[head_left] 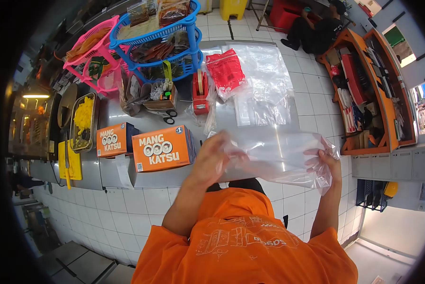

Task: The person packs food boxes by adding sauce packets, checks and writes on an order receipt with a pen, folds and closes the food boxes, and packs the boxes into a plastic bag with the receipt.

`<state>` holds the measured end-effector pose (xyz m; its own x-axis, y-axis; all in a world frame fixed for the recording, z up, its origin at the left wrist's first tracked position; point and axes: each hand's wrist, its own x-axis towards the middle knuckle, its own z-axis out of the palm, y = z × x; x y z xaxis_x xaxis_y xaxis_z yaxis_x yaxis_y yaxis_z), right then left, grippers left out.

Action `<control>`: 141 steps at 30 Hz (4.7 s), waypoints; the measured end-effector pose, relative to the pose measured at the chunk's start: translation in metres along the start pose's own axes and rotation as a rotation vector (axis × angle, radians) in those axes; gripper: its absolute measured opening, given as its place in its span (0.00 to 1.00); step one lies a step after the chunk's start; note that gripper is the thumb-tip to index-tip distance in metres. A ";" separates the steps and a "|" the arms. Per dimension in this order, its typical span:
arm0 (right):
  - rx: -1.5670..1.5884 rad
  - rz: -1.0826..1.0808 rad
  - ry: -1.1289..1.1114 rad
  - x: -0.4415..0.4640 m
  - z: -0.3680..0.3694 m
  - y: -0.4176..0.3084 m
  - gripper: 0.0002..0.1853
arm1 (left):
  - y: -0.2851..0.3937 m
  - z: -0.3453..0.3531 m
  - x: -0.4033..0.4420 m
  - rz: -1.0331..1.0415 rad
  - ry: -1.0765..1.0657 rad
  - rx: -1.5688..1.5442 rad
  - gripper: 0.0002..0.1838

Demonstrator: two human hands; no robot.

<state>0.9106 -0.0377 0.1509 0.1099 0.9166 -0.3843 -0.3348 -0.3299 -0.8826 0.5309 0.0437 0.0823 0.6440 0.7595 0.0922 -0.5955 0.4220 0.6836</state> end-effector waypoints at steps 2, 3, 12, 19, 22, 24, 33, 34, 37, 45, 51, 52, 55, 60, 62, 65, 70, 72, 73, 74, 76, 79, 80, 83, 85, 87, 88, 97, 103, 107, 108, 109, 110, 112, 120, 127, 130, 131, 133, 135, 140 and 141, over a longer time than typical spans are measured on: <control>0.017 -0.076 -0.031 -0.012 0.031 -0.001 0.43 | -0.026 0.016 0.012 -0.054 0.123 -0.676 0.34; 0.022 -0.115 -0.046 -0.017 0.042 -0.002 0.45 | -0.027 0.022 0.011 -0.111 0.097 -0.672 0.40; 0.011 -0.085 -0.047 -0.038 -0.020 0.046 0.44 | -0.049 0.005 0.026 -0.468 0.112 0.599 0.19; -0.712 -0.516 0.981 -0.043 -0.042 0.081 0.14 | -0.111 0.020 0.047 -0.356 0.193 0.095 0.14; -0.789 -0.320 0.178 -0.058 0.104 0.076 0.12 | -0.141 0.031 0.056 -0.515 0.076 -0.038 0.14; -0.729 -0.316 0.225 -0.043 0.089 0.112 0.08 | -0.129 0.050 0.064 -0.500 0.136 -0.089 0.13; 0.477 -0.276 0.642 -0.056 0.024 0.075 0.07 | -0.085 0.028 0.049 -0.375 0.061 0.615 0.12; 0.352 -0.222 0.502 -0.067 0.030 0.059 0.05 | -0.080 0.026 0.052 -0.349 0.104 0.622 0.12; -0.249 -0.121 0.218 -0.098 0.042 0.012 0.04 | -0.054 0.026 0.069 -0.191 0.240 0.829 0.12; -0.497 -0.803 0.843 -0.054 0.008 -0.012 0.05 | -0.027 0.033 0.083 0.341 0.580 1.699 0.25; -0.907 -0.221 0.138 -0.037 0.072 -0.055 0.09 | -0.044 0.110 0.103 0.190 -0.003 1.565 0.32; -1.179 -0.305 0.226 -0.028 0.060 -0.056 0.10 | -0.044 0.102 0.117 0.126 -0.016 1.631 0.29; -2.260 -0.895 0.536 0.009 -0.053 -0.046 0.13 | -0.035 0.075 0.167 0.098 0.013 1.788 0.18; -1.988 -0.722 0.624 0.028 -0.231 -0.116 0.20 | 0.030 0.197 0.201 1.000 0.224 1.493 0.15; -2.002 -0.567 0.285 0.050 -0.210 -0.063 0.21 | -0.001 0.189 0.192 1.309 0.048 1.493 0.10; -2.037 -0.258 -0.091 0.045 -0.181 -0.027 0.22 | -0.124 0.064 0.176 0.080 -0.010 1.932 0.16; -1.440 -0.268 -0.326 0.031 -0.056 -0.105 0.17 | -0.037 0.081 0.125 -0.012 -0.019 1.387 0.17; -1.296 -0.250 -0.366 0.032 0.000 -0.131 0.15 | 0.029 0.113 0.100 -0.430 -0.174 1.180 0.20; -1.231 -0.454 -0.384 0.046 0.011 -0.132 0.13 | 0.022 0.107 0.087 -0.456 -0.185 1.122 0.21; -1.143 -0.640 -0.403 0.060 0.019 -0.128 0.11 | 0.011 0.097 0.075 -0.485 -0.195 1.064 0.23; -0.860 -0.493 -0.227 0.119 0.026 -0.085 0.07 | -0.001 0.088 0.053 -0.537 -0.137 1.076 0.26; -1.226 -0.809 -0.280 0.192 0.092 -0.003 0.08 | -0.006 0.084 0.031 -0.548 -0.001 1.296 0.30; -1.338 -0.889 -0.280 0.215 0.109 0.023 0.11 | -0.006 0.082 0.023 -0.518 0.010 1.380 0.31; -1.583 -1.026 -0.223 0.280 0.139 0.071 0.12 | 0.010 0.082 0.023 -0.475 0.001 1.437 0.31; -1.740 -1.075 -0.236 0.309 0.140 0.097 0.12 | 0.016 0.076 0.038 -0.403 0.107 1.375 0.30; -1.648 -1.108 -0.302 0.313 0.132 0.103 0.15 | 0.017 0.054 0.066 -0.272 0.331 1.271 0.30; -1.602 -1.113 -0.305 0.312 0.129 0.105 0.15 | 0.014 0.038 0.085 -0.247 0.509 1.222 0.28; -1.588 -0.942 -0.344 0.331 0.118 0.105 0.14 | -0.055 -0.103 0.213 0.084 0.995 1.891 0.13; -1.523 -1.053 -0.338 0.330 0.117 0.091 0.16 | -0.047 -0.117 0.224 -0.058 0.958 1.779 0.12; -1.275 -1.096 -0.300 0.321 0.119 0.086 0.19 | -0.035 -0.100 0.208 0.039 0.974 1.532 0.14; -1.306 -1.048 -0.330 0.319 0.120 0.084 0.19 | -0.032 -0.094 0.206 -0.005 0.959 1.423 0.15; -1.336 -0.997 -0.361 0.317 0.122 0.083 0.19 | -0.030 -0.087 0.204 0.029 0.887 1.322 0.14; -1.364 -0.947 -0.393 0.316 0.123 0.083 0.19 | -0.029 -0.079 0.203 0.063 0.817 1.221 0.14; -1.362 -0.967 -0.408 0.322 0.119 0.091 0.17 | -0.029 -0.078 0.203 0.123 0.820 1.114 0.13; -0.844 -0.454 -0.478 0.311 0.109 0.074 0.03 | -0.059 -0.128 0.210 0.140 0.859 1.615 0.17; -1.215 -0.160 -0.781 0.321 0.092 0.035 0.15 | -0.061 -0.119 0.213 -0.094 0.894 1.790 0.10; -1.283 -0.413 -0.420 0.300 0.113 0.023 0.08 | -0.063 -0.118 0.213 -0.147 0.920 1.779 0.07; -1.276 -0.481 -0.451 0.301 0.115 0.029 0.08 | -0.063 -0.117 0.210 -0.134 0.911 1.763 0.06; -1.258 -0.613 -0.511 0.307 0.117 0.043 0.07 | -0.066 -0.114 0.205 -0.038 0.921 1.723 0.04; -1.344 -0.678 -0.520 0.309 0.121 0.053 0.12 | -0.067 -0.110 0.201 0.136 0.955 1.669 0.04; -1.585 -0.686 -0.524 0.330 0.116 0.078 0.21 | -0.068 -0.094 0.189 0.189 0.937 1.619 0.05; -1.595 -0.680 -0.526 0.332 0.116 0.078 0.21 | -0.070 -0.092 0.187 0.210 0.933 1.626 0.05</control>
<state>0.8127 0.2674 -0.0139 -0.5518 0.8326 -0.0479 0.7934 0.5064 -0.3379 0.6484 0.2015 -0.0147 -0.1336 0.9547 0.2658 0.7138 -0.0933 0.6941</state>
